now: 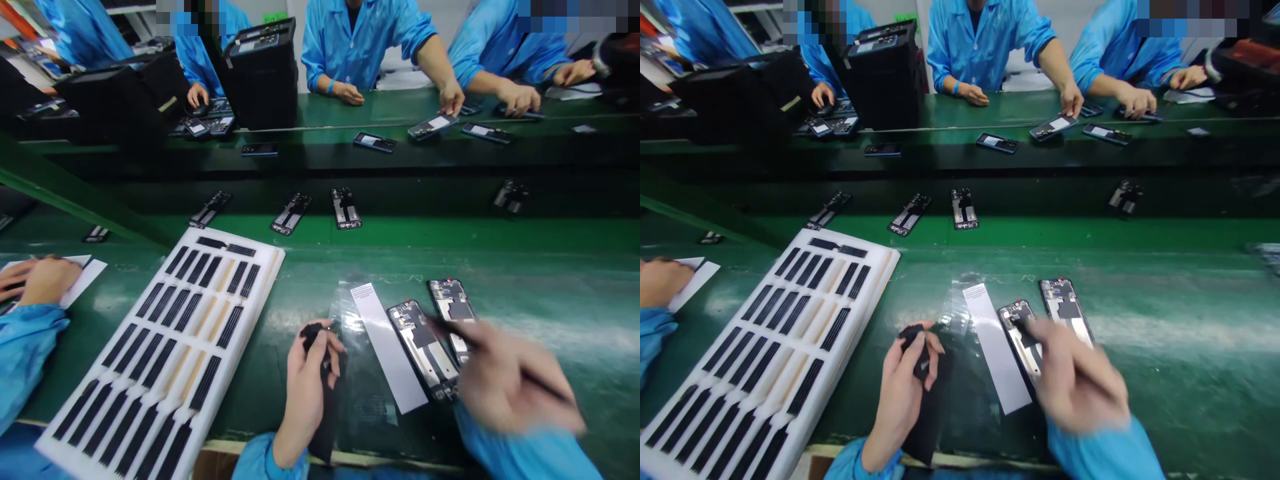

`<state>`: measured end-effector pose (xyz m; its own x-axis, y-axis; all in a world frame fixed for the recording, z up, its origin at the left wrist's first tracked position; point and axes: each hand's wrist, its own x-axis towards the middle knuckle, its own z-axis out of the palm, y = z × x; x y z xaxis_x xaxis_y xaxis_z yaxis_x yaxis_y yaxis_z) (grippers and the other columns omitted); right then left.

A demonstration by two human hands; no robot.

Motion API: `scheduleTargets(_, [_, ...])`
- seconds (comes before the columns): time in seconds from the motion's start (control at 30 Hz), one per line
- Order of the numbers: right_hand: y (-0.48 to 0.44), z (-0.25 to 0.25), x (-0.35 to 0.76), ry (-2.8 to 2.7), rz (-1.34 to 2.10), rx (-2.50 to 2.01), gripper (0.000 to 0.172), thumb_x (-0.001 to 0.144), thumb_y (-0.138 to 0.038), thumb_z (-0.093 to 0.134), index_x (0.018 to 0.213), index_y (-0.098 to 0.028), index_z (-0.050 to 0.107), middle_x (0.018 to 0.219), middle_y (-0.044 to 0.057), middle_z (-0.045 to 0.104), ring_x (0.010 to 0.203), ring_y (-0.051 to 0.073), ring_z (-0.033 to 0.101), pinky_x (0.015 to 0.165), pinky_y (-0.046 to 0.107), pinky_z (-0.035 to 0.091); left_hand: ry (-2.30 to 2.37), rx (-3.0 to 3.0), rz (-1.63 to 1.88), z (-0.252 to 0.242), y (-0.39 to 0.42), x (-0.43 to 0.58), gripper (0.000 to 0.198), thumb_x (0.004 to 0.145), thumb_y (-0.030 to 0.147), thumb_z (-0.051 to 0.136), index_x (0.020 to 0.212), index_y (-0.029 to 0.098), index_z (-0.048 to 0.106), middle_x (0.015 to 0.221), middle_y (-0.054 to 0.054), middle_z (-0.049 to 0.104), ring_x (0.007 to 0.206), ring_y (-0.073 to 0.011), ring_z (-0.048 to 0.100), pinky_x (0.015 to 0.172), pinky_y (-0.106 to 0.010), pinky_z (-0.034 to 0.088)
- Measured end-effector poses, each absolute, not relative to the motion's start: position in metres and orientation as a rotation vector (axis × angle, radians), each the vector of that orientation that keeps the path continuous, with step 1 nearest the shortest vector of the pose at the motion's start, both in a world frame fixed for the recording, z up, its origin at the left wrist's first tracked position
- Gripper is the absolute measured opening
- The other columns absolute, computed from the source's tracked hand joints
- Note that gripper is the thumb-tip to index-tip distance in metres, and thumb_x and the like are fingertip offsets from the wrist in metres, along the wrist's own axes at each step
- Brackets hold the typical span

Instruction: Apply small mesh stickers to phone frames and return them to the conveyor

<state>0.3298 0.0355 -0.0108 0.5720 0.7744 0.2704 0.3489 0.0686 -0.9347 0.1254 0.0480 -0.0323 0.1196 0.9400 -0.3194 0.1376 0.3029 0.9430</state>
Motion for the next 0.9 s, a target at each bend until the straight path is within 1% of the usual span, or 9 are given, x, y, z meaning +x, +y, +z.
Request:
scheduleTargets(0.03, [0.060, -0.012, 0.338, -0.944, 0.381, -1.527, 0.039, 0.087, -0.060, 0.064, 0.089, -0.023, 0.076, 0.086, 0.011, 0.078, 0.082, 0.030, 0.075, 0.076, 0.046, 0.063, 1.355, 1.239, 0.770, -0.032, 0.057, 0.124, 0.034, 0.103, 0.040, 0.030, 0.127, 0.018, 0.042, 0.087, -0.004, 0.060, 0.057, -0.0121, 0.052, 0.049, -0.023, 0.043])
scheduleTargets(0.1, [0.111, -0.026, 0.347, -0.951, 0.810, -1.481, 0.043, 0.086, -0.062, 0.064, 0.085, -0.020, 0.070, 0.072, 0.009, 0.076, 0.065, 0.024, 0.074, 0.063, 0.038, 0.063, 1.389, 1.520, 0.637, -0.032, 0.077, 0.124, 0.033, 0.101, 0.029, 0.039, 0.131, 0.021, 0.047, 0.095, -0.006, 0.065, 0.079, -0.0185, 0.062, 0.070, -0.030, 0.051])
scheduleTargets(0.13, [0.133, -0.036, 0.348, -0.952, 0.897, -1.468, 0.050, 0.085, -0.068, 0.061, 0.081, -0.019, 0.067, 0.064, 0.008, 0.074, 0.056, 0.022, 0.072, 0.054, 0.034, 0.061, 1.404, 1.661, 0.562, -0.032, 0.087, 0.126, 0.036, 0.098, 0.020, 0.041, 0.133, 0.022, 0.049, 0.105, -0.008, 0.066, 0.091, -0.0215, 0.063, 0.081, -0.035, 0.051])
scheduleTargets(0.17, [0.150, -0.048, 0.348, -0.958, 0.947, -1.464, 0.054, 0.081, -0.072, 0.062, 0.079, -0.018, 0.066, 0.060, 0.009, 0.073, 0.052, 0.021, 0.071, 0.050, 0.032, 0.060, 1.422, 1.795, 0.485, -0.032, 0.096, 0.129, 0.044, 0.095, 0.011, 0.040, 0.136, 0.023, 0.051, 0.118, -0.011, 0.065, 0.103, -0.0242, 0.062, 0.089, -0.039, 0.049])
scheduleTargets(0.23, [0.170, -0.071, 0.345, -0.956, 1.004, -1.461, 0.059, 0.077, -0.076, 0.063, 0.076, -0.017, 0.064, 0.056, 0.009, 0.071, 0.047, 0.020, 0.068, 0.046, 0.029, 0.058, 1.456, 2.026, 0.333, -0.033, 0.111, 0.137, 0.061, 0.087, -0.002, 0.036, 0.141, 0.022, 0.049, 0.144, -0.013, 0.053, 0.115, -0.0281, 0.057, 0.098, -0.047, 0.045])
scheduleTargets(0.3, [0.173, -0.087, 0.343, -0.953, 1.042, -1.458, 0.061, 0.075, -0.077, 0.064, 0.077, -0.017, 0.063, 0.056, 0.009, 0.071, 0.045, 0.018, 0.067, 0.044, 0.027, 0.057, 1.461, 2.210, 0.179, -0.035, 0.123, 0.147, 0.067, 0.084, -0.006, 0.037, 0.144, 0.021, 0.048, 0.157, -0.013, 0.039, 0.117, -0.0308, 0.056, 0.098, -0.052, 0.046])
scheduleTargets(0.37, [0.168, -0.094, 0.344, -0.952, 1.079, -1.451, 0.061, 0.075, -0.078, 0.063, 0.077, -0.017, 0.063, 0.056, 0.008, 0.071, 0.044, 0.017, 0.067, 0.044, 0.026, 0.056, 1.443, 2.355, 0.036, -0.037, 0.131, 0.154, 0.066, 0.085, -0.004, 0.041, 0.146, 0.020, 0.047, 0.161, -0.012, 0.033, 0.114, -0.0321, 0.058, 0.094, -0.053, 0.049])
scheduleTargets(0.6, [0.164, -0.095, 0.351, -0.969, 1.148, -1.427, 0.059, 0.077, -0.076, 0.063, 0.077, -0.017, 0.064, 0.057, 0.007, 0.072, 0.046, 0.016, 0.067, 0.047, 0.025, 0.056, 1.387, 2.615, -0.271, -0.046, 0.140, 0.160, 0.067, 0.085, -0.002, 0.046, 0.148, 0.019, 0.044, 0.159, -0.011, 0.036, 0.107, -0.0303, 0.064, 0.081, -0.045, 0.056])
scheduleTargets(0.9, [0.161, -0.095, 0.350, -1.018, 1.143, -1.415, 0.056, 0.079, -0.074, 0.063, 0.077, -0.019, 0.064, 0.060, 0.005, 0.072, 0.049, 0.016, 0.067, 0.051, 0.027, 0.057, 1.371, 2.637, -0.327, -0.048, 0.142, 0.160, 0.071, 0.082, -0.005, 0.038, 0.150, 0.015, 0.042, 0.159, -0.010, 0.035, 0.104, -0.0297, 0.064, 0.078, -0.044, 0.056])
